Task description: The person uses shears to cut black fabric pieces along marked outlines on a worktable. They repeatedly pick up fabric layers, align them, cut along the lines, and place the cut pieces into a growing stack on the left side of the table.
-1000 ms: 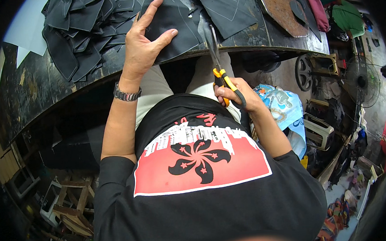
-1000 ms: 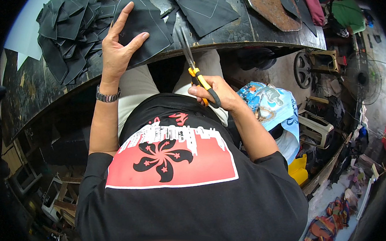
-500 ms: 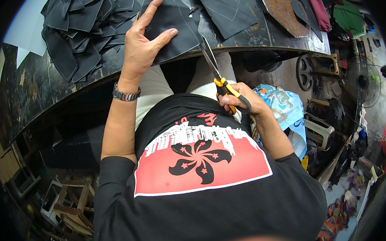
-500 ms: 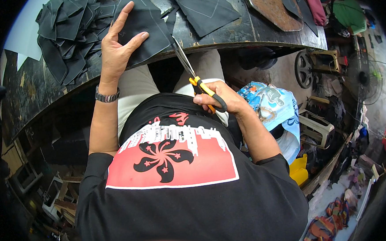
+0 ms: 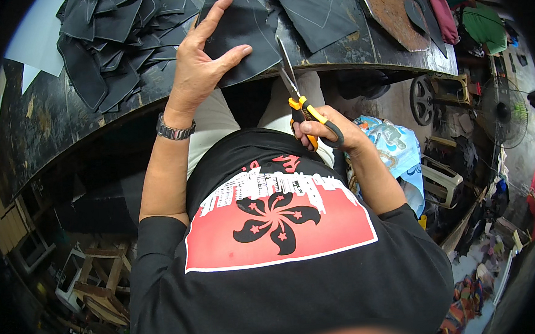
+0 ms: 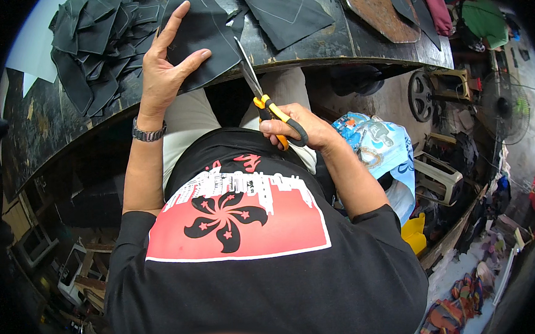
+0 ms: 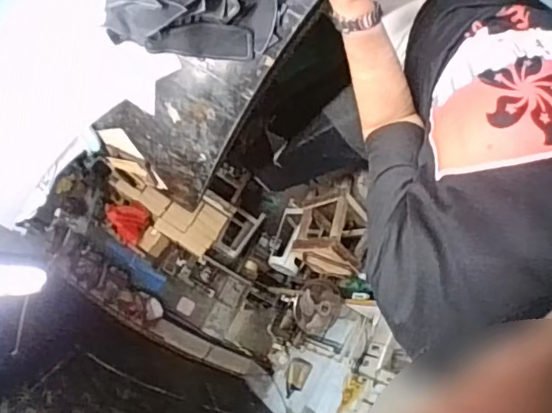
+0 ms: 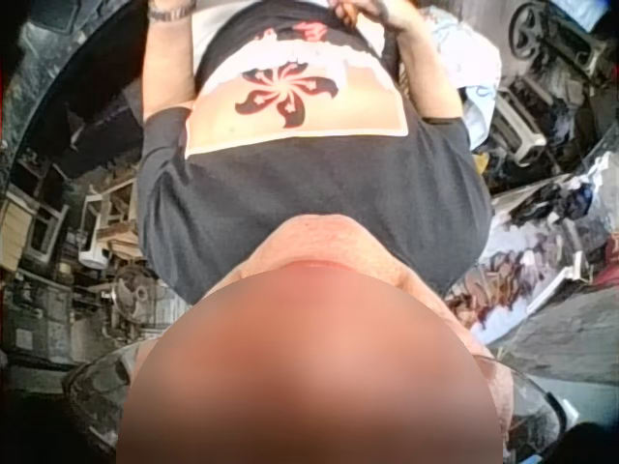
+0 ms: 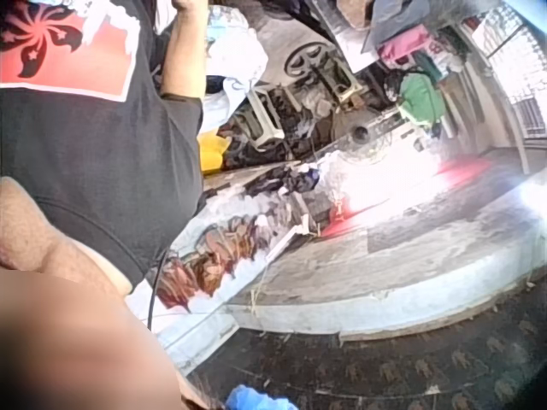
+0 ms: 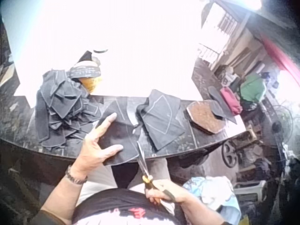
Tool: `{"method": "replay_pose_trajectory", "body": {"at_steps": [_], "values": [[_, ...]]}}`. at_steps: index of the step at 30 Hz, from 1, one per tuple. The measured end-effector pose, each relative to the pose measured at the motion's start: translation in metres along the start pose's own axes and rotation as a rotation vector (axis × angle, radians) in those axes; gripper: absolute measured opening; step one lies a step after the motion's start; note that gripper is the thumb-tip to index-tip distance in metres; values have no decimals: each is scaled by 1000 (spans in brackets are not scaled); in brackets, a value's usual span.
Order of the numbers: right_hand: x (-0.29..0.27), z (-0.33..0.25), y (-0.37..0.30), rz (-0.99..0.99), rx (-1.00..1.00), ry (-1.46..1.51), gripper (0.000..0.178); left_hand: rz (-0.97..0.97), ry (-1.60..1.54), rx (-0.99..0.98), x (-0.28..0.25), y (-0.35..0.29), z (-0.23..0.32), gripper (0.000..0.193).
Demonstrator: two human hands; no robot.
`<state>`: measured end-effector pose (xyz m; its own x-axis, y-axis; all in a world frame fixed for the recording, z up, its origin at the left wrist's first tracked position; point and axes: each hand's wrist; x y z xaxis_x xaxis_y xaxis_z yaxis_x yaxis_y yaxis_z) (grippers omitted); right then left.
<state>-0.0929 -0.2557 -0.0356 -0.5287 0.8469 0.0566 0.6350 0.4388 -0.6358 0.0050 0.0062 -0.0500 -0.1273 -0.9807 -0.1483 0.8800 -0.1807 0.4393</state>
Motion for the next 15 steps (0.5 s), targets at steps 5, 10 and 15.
{"method": "replay_pose_trajectory", "body": {"at_steps": [5,10,15], "values": [[2,4,-1,6,29,-21,39,-31,25,23,0,1,0,74],[-1,1,3,-113,-122,149,39,-140,-60,-50,-3,2,4,75],[6,-2,5,-106,-113,146,37,-146,-86,-52,-3,3,7,76]]}}
Point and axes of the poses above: each hand's wrist, its own y-axis towards the middle knuckle, its own x-axis out of the palm, z = x × y, and after that the axes turned 3 degrees about -y, right-handed
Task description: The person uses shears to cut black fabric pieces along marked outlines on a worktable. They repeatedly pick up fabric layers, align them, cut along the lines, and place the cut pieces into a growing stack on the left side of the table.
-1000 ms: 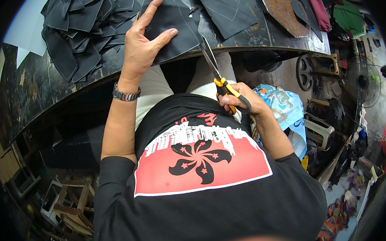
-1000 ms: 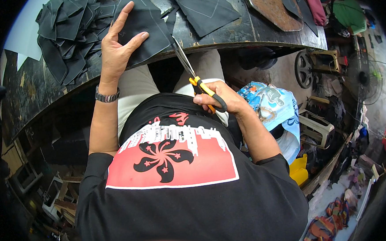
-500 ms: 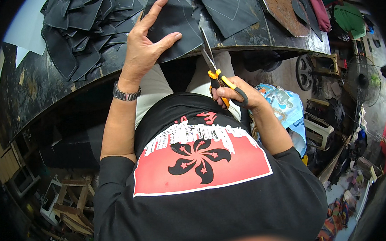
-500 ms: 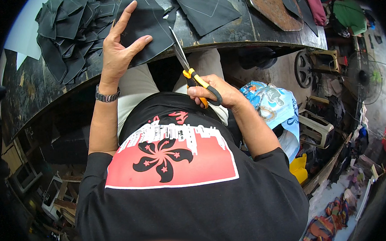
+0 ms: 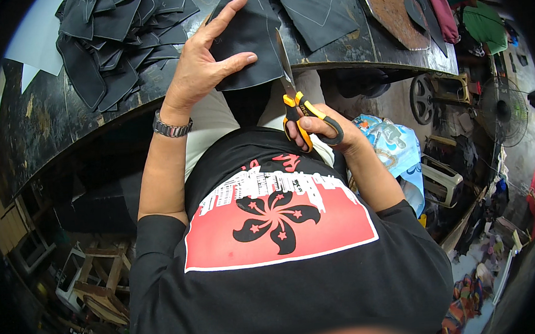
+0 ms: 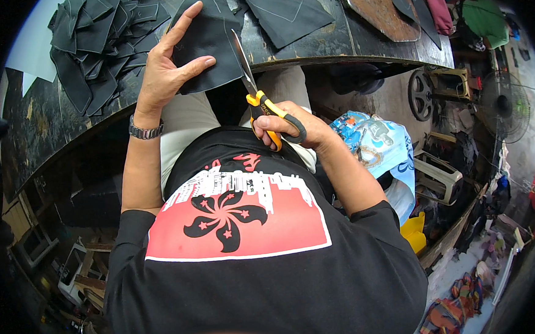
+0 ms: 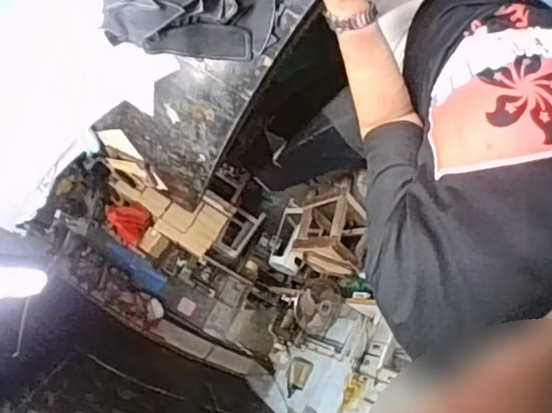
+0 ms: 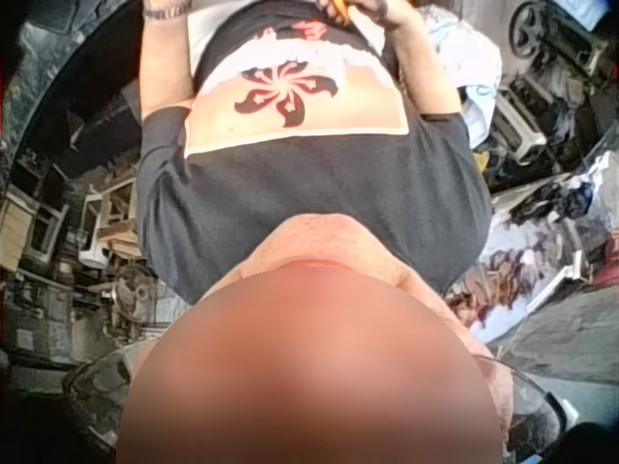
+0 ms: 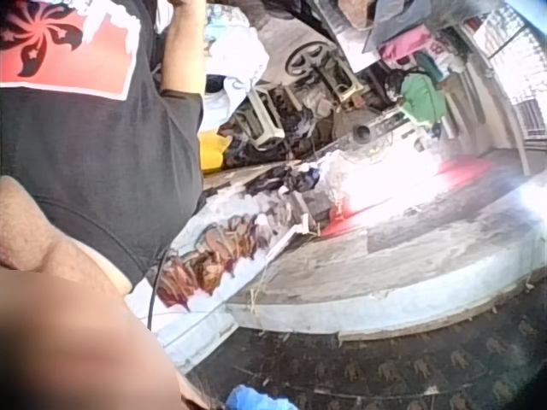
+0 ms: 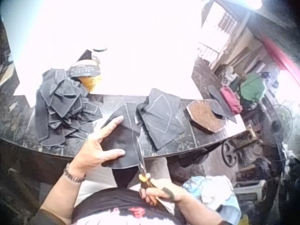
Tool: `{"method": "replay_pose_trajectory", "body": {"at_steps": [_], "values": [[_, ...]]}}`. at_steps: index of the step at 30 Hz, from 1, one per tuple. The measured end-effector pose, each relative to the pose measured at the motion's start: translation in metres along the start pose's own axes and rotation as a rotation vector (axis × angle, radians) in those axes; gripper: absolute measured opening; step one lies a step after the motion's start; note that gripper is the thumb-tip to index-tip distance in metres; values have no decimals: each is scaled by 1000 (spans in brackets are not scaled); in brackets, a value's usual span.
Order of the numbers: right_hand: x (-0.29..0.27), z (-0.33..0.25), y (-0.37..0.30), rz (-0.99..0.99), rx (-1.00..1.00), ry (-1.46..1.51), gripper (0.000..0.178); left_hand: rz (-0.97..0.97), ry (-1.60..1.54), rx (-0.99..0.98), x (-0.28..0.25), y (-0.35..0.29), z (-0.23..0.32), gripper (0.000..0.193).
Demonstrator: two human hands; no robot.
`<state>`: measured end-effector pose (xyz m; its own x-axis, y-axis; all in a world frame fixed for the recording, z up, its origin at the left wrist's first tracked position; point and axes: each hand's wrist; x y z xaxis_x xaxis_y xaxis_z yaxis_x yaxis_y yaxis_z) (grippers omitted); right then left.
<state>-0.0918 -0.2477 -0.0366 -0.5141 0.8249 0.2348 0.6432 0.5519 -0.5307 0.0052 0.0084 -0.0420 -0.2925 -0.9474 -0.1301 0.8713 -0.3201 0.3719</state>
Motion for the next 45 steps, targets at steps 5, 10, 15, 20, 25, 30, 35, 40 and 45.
{"method": "replay_pose_trajectory", "body": {"at_steps": [5,10,15,20,25,30,35,40,45], "values": [[7,2,0,91,49,-65,37,3,1,-29,1,-1,2,76],[14,9,-1,186,32,32,42,13,4,-12,1,-1,2,77],[18,15,-2,212,20,70,39,23,6,-3,2,-1,0,80],[21,17,-3,250,5,31,36,35,46,46,2,0,-4,81],[22,18,-4,264,34,6,31,36,48,42,2,0,-4,81],[23,16,-4,281,69,-1,28,30,52,25,2,0,-2,79],[24,13,-4,299,91,-33,28,102,65,71,5,1,-2,72],[18,10,-9,254,88,-68,36,45,-116,-200,-13,6,0,40],[15,6,-8,227,112,-94,37,-40,-95,-187,-16,8,2,49]]}}
Point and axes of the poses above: each hand's wrist, its own y-axis towards the middle knuckle, its own x-axis out of the palm, z = x × y, and after that the axes turned 3 degrees about -y, right-handed
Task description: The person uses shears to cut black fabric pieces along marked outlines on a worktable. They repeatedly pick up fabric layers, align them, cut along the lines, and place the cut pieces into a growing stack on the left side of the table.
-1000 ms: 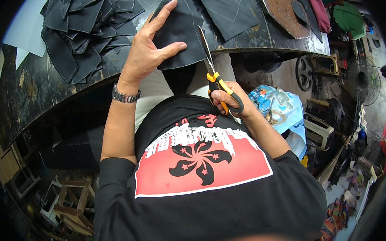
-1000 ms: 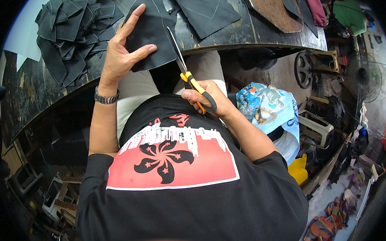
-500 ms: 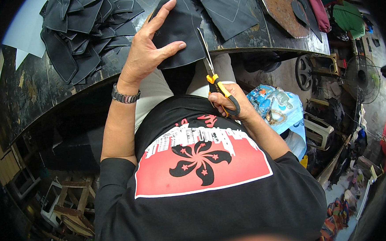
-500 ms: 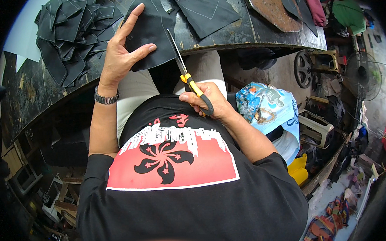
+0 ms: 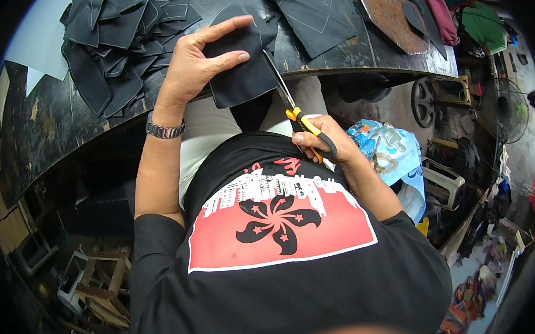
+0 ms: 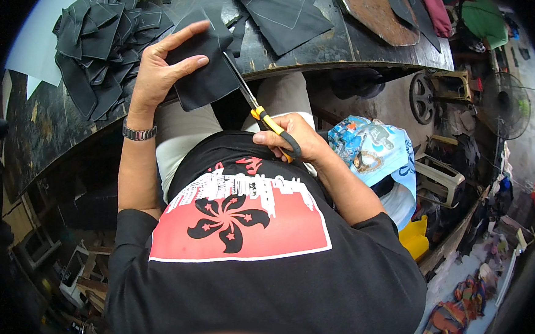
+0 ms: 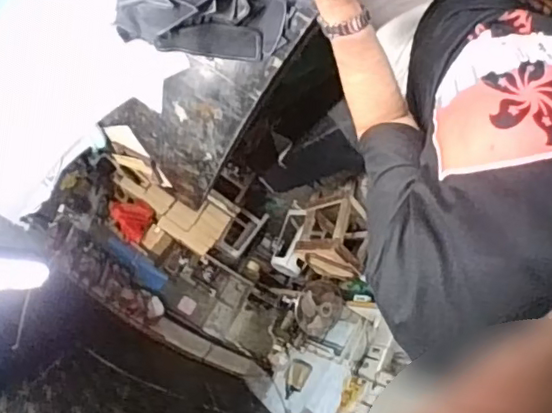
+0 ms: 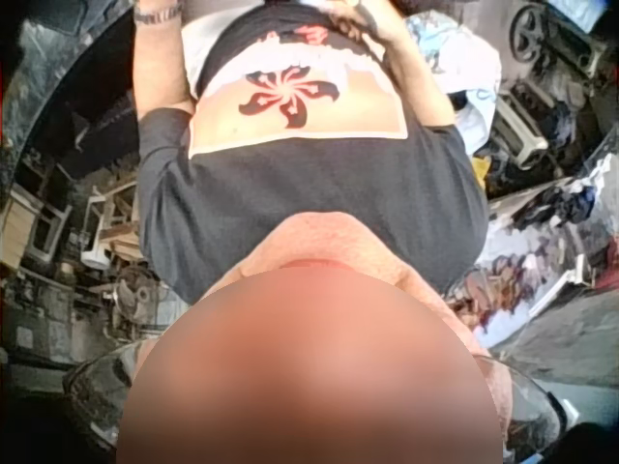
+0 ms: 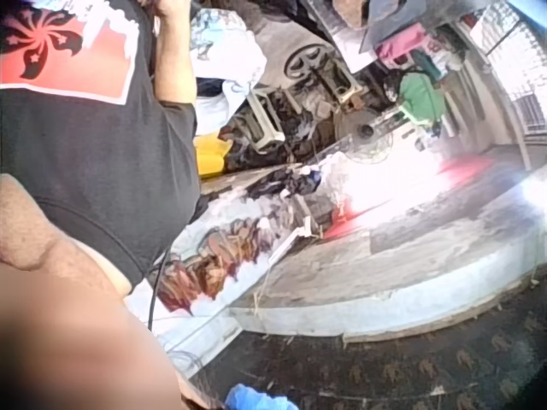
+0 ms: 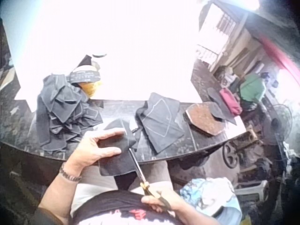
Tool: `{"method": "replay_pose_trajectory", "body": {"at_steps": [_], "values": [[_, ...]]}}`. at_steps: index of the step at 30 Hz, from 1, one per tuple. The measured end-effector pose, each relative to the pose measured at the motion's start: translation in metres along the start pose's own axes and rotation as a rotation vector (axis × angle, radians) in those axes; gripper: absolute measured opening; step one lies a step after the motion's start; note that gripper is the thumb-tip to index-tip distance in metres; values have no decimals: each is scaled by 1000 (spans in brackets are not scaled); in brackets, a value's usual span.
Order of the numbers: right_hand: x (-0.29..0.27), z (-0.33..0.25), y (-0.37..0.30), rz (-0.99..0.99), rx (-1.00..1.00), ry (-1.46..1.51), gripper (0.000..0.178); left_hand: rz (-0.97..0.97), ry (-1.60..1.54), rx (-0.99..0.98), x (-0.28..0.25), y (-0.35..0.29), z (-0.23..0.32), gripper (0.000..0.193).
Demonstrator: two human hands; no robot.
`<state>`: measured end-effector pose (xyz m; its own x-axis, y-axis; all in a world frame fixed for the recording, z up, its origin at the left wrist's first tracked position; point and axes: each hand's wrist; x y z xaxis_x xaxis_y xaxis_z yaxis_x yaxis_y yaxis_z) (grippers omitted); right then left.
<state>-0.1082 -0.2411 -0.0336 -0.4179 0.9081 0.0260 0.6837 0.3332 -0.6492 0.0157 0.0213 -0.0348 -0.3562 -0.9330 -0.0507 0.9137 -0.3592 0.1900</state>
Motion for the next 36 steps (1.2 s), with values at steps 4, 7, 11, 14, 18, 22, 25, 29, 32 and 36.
{"method": "replay_pose_trajectory", "body": {"at_steps": [4,7,11,14,18,22,25,29,32,36], "values": [[-3,-7,2,-55,-15,48,36,70,127,107,7,-3,1,62],[-2,-9,2,-53,-16,12,36,106,119,113,12,-8,1,63],[0,-9,4,-62,-36,34,36,61,89,65,18,-14,2,63],[0,-8,3,-72,-55,70,35,56,97,59,20,-15,3,63],[2,-4,3,-65,-63,116,35,86,64,70,23,-16,3,64],[4,0,3,-33,-66,76,35,101,80,96,22,-17,4,65],[5,1,2,-7,-49,70,35,127,116,155,24,-16,3,63],[4,-1,0,8,-22,26,29,135,77,107,25,-18,5,63],[5,-4,0,18,6,22,30,128,106,113,24,-18,6,63],[5,-10,4,-17,-31,34,33,127,110,123,25,-18,8,64]]}}
Point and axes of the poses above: each hand's wrist, its own y-axis towards the middle knuckle, its own x-axis out of the palm, z = x × y, and after that the axes turned 3 degrees about -y, right-handed
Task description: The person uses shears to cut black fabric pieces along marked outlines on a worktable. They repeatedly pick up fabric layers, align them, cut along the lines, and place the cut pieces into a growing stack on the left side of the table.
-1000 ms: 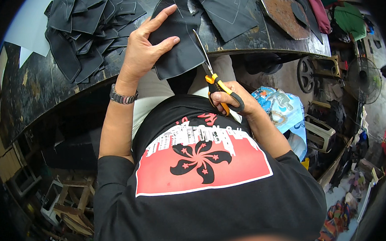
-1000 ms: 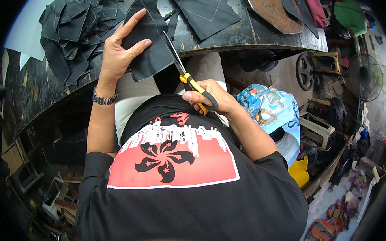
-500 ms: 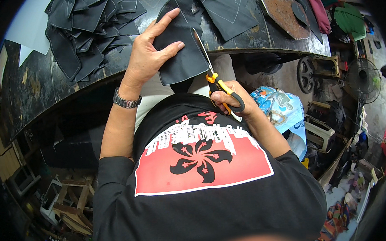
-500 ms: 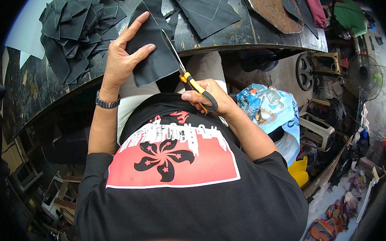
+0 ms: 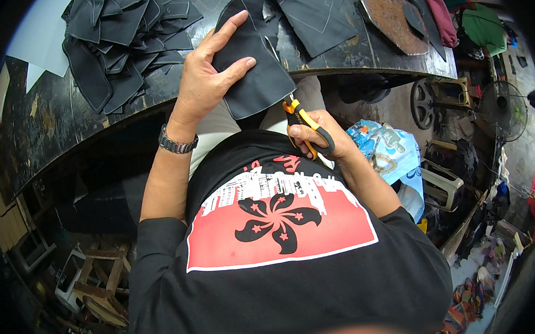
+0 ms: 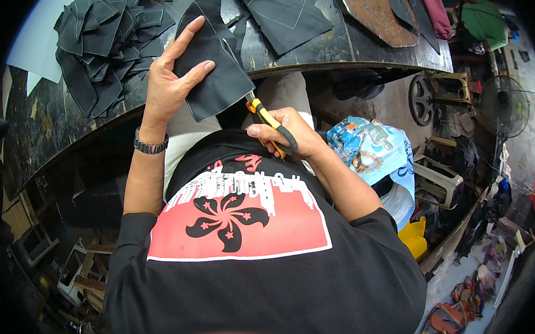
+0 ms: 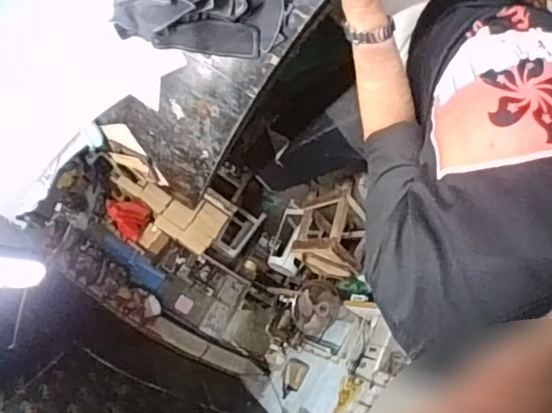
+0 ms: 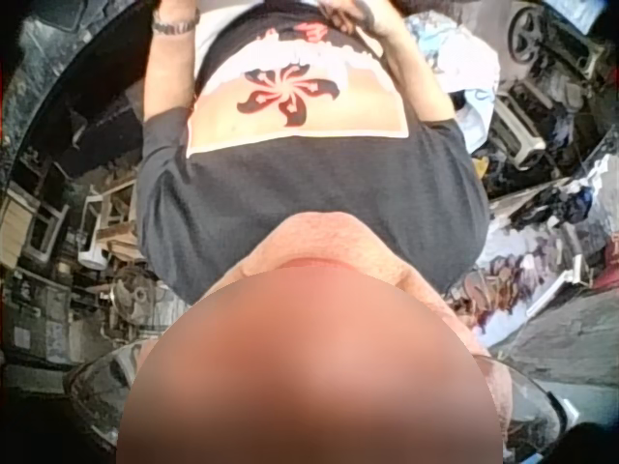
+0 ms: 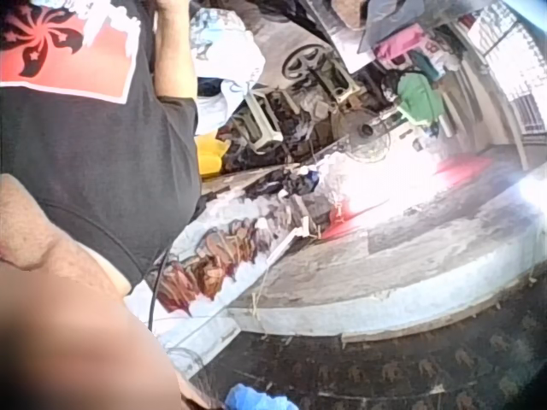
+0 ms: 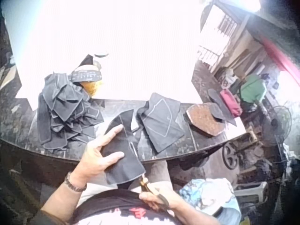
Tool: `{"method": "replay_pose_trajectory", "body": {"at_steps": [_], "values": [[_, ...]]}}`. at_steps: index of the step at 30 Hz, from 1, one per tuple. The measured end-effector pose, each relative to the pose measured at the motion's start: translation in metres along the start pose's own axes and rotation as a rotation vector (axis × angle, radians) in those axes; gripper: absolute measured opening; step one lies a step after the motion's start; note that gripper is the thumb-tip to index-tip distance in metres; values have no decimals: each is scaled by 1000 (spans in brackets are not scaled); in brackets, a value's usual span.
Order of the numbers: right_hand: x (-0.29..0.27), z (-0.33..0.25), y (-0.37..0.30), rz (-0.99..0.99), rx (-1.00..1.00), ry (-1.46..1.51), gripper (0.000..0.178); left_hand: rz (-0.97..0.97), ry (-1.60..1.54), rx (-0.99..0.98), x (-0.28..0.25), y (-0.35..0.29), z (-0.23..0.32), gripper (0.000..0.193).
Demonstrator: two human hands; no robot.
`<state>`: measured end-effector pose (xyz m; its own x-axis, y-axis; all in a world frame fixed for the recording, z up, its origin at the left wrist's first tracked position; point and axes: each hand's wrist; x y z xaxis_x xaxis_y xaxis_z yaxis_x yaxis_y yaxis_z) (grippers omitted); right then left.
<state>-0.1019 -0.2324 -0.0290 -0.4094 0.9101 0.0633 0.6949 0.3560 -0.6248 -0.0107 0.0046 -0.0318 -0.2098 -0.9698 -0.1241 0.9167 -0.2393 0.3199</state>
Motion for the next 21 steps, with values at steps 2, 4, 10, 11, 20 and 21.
{"method": "replay_pose_trajectory", "body": {"at_steps": [2,4,10,11,20,21], "values": [[-1,-3,2,-27,-34,44,35,15,-13,14,0,0,1,64],[-2,-6,4,-72,-27,34,37,32,-28,24,-1,-1,1,65],[-4,-7,3,-122,-20,10,37,51,-47,15,-5,-3,1,67],[-3,-6,4,-107,-36,-1,38,29,-62,24,-3,-4,1,67],[-1,1,9,-59,-96,142,38,-14,-80,0,4,-11,2,70],[0,1,9,-62,-104,134,38,0,-92,-2,4,-12,1,70]]}}
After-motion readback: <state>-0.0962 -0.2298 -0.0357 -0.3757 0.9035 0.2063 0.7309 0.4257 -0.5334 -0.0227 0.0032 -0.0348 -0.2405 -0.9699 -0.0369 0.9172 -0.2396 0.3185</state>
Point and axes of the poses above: each hand's wrist, its own y-axis towards the middle knuckle, its own x-axis out of the palm, z = x × y, and after that the axes turned 3 degrees about -y, right-handed
